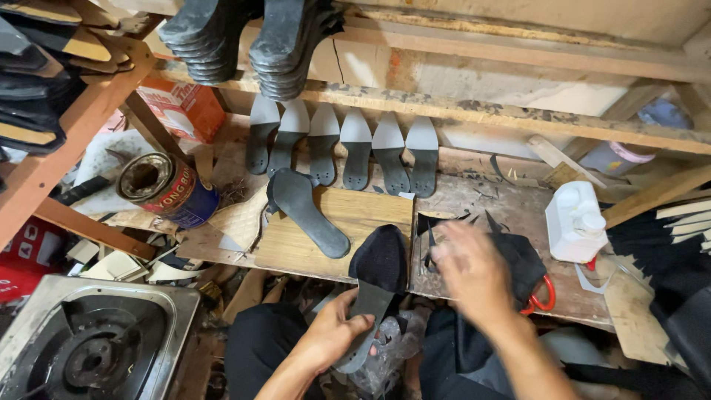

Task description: The person uses red-handled scissors to cut black rubber sheets to the shape of shoe insoles. They repeatedly place a finished insole on the sheet as a template, cut around it, and set the trimmed piece aside. The process is repeated for several insoles.

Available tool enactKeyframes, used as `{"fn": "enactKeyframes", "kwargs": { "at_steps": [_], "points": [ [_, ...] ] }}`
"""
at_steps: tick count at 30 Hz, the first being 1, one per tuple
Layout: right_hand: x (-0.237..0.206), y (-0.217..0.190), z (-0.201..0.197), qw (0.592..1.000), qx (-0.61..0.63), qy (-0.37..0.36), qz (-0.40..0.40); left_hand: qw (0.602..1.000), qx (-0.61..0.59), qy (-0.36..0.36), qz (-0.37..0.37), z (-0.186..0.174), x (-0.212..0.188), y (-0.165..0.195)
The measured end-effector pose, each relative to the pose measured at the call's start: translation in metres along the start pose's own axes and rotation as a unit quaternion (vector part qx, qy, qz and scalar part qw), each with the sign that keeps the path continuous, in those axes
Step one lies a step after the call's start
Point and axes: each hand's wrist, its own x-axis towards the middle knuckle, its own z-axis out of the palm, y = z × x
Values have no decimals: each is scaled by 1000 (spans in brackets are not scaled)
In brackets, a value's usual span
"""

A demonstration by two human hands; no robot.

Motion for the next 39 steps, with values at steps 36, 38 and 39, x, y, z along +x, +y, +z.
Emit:
{"fn": "enactKeyframes", "kwargs": {
  "at_steps": [36, 38, 39],
  "points": [
    [56, -29, 87, 958, -95, -230, -140, 997, -52, -6, 57, -9, 11, 0],
    [58, -29, 78, 956, -93, -235, -152, 998, -36, 4, 46, -10, 11, -3],
    [60, -30, 77, 957, -78, -240, -144, 999, -26, 9, 44, -10, 12, -3]
  ]
}}
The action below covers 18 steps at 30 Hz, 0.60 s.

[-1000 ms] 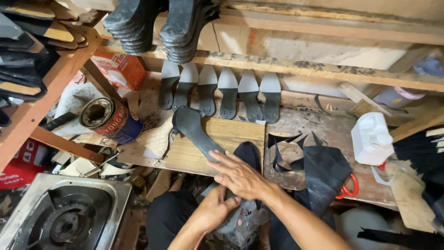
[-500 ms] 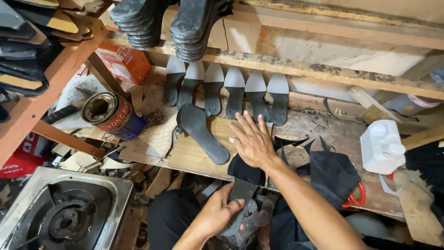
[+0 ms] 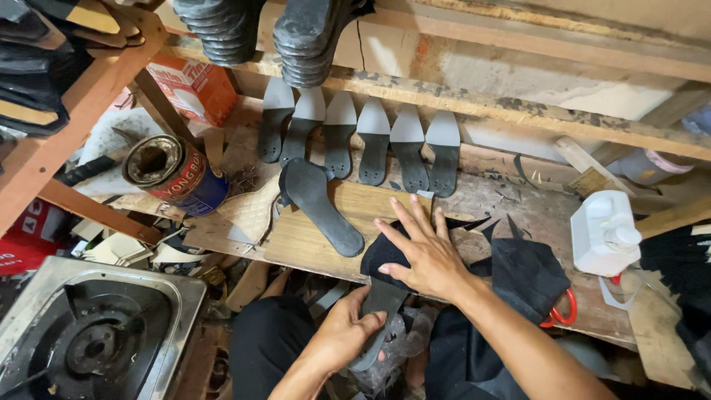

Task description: The person uses red-handled scissors to cut black rubber sheets to the shape of shoe insoles. They repeatedly place a finished insole on the sheet as a template, cut around it, and set the trimmed piece aside. The process is repeated for several insoles.

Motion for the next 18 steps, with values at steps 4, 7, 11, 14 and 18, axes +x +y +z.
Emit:
{"fn": "enactKeyframes", "kwargs": {
  "at_steps": [4, 7, 11, 14, 18],
  "points": [
    [7, -7, 3, 1000, 18, -7, 8, 999, 41, 22, 0, -1, 2, 0],
    [4, -8, 12, 999, 40, 11, 20, 999, 26, 31, 13, -5, 1, 0],
    [-2, -3, 25, 997, 60, 52, 17, 1000, 12, 18, 0, -9, 1, -1],
    [-5, -1, 32, 991, 102, 85, 13, 1000, 10, 0, 27, -9, 2, 1],
    [-1, -9, 37, 993, 85, 68, 39, 999, 37, 16, -16, -11, 2, 6]
  ]
}}
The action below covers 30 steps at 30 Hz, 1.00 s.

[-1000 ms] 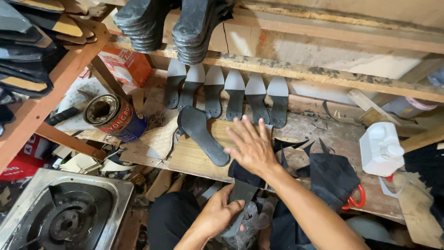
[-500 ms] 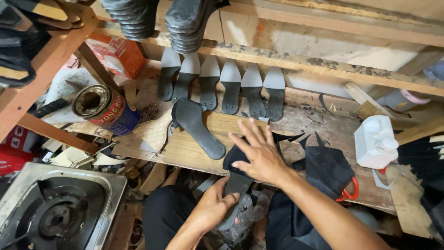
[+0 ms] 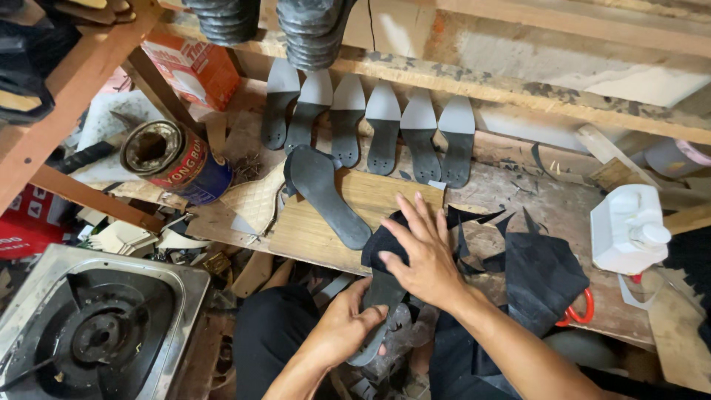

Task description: The person uses red-handled scissors to cut black rubber sheets to the shape of shoe insoles. They repeatedly place a finished insole on the sheet as a template, cut around it, and set the trimmed piece aside. The process is repeated for several insoles.

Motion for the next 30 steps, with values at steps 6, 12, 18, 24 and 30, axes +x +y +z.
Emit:
{"fn": "enactKeyframes", "kwargs": {
  "at_steps": [6, 12, 18, 24, 30],
  "points": [
    [10, -16, -5, 998, -60, -35, -6, 1000, -28, 9, 3, -1, 3, -10],
    [-8, -10, -21, 993, -97, -51, -46, 998, -41, -4, 49, -6, 5, -17],
    [-32, -1, -32, 990, -114, -30, -74, 998, -55, -7, 28, -1, -3, -10],
    [-78, 6, -43, 977, 134, 142, 87, 971, 69, 14, 229, 9, -23, -13],
    [-124, 5, -6, 800, 512, 119, 289, 992, -123, 1, 26, 47, -38, -44]
  ]
}}
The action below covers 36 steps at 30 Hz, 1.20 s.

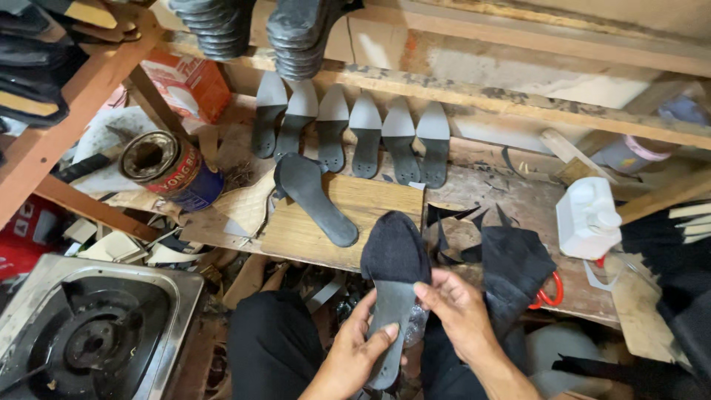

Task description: The person uses red-handled scissors to cut black rubber sheets to the shape of shoe insoles. They repeatedly place a finished insole on the sheet as a template, cut around it, and set the trimmed piece aside. The process is repeated for several insoles.

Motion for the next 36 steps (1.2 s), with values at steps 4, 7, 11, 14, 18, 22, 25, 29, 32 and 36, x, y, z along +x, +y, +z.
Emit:
{"fn": "enactKeyframes", "kwargs": {
  "at_steps": [4, 7, 11, 14, 18, 22, 25, 29, 32, 36],
  "points": [
    [-12, 9, -3, 1000, -12, -12, 6, 994, 30, -20, 107, -13, 10, -7],
    [-19, 9, -3, 999, -31, -26, 7, 994, 4, 20, 105, -22, 22, -3],
    [-23, 8, 0, 997, 15, -72, 12, 994, 42, 27, 102, -24, 29, 8],
    [-26, 4, 11, 995, 50, -82, 6, 989, 59, 59, 120, -19, 28, 14],
    [-40, 1, 40, 946, 263, -120, 148, 979, -30, 146, 136, -14, 38, 22],
    [-41, -7, 55, 922, 278, -253, 95, 977, -16, 137, 165, -29, 48, 44],
    [-19, -23, 63, 973, 153, -161, 58, 941, 45, 197, 270, -59, 62, 81],
    [35, -56, 98, 964, -112, -93, -222, 818, 260, 371, 355, -97, 80, 122],
    [67, -72, 133, 918, -378, -9, -120, 698, 418, 424, 398, -101, 86, 120],
    [98, -65, 169, 798, -506, 12, -326, 693, 447, 439, 358, -101, 91, 118]
  ]
}}
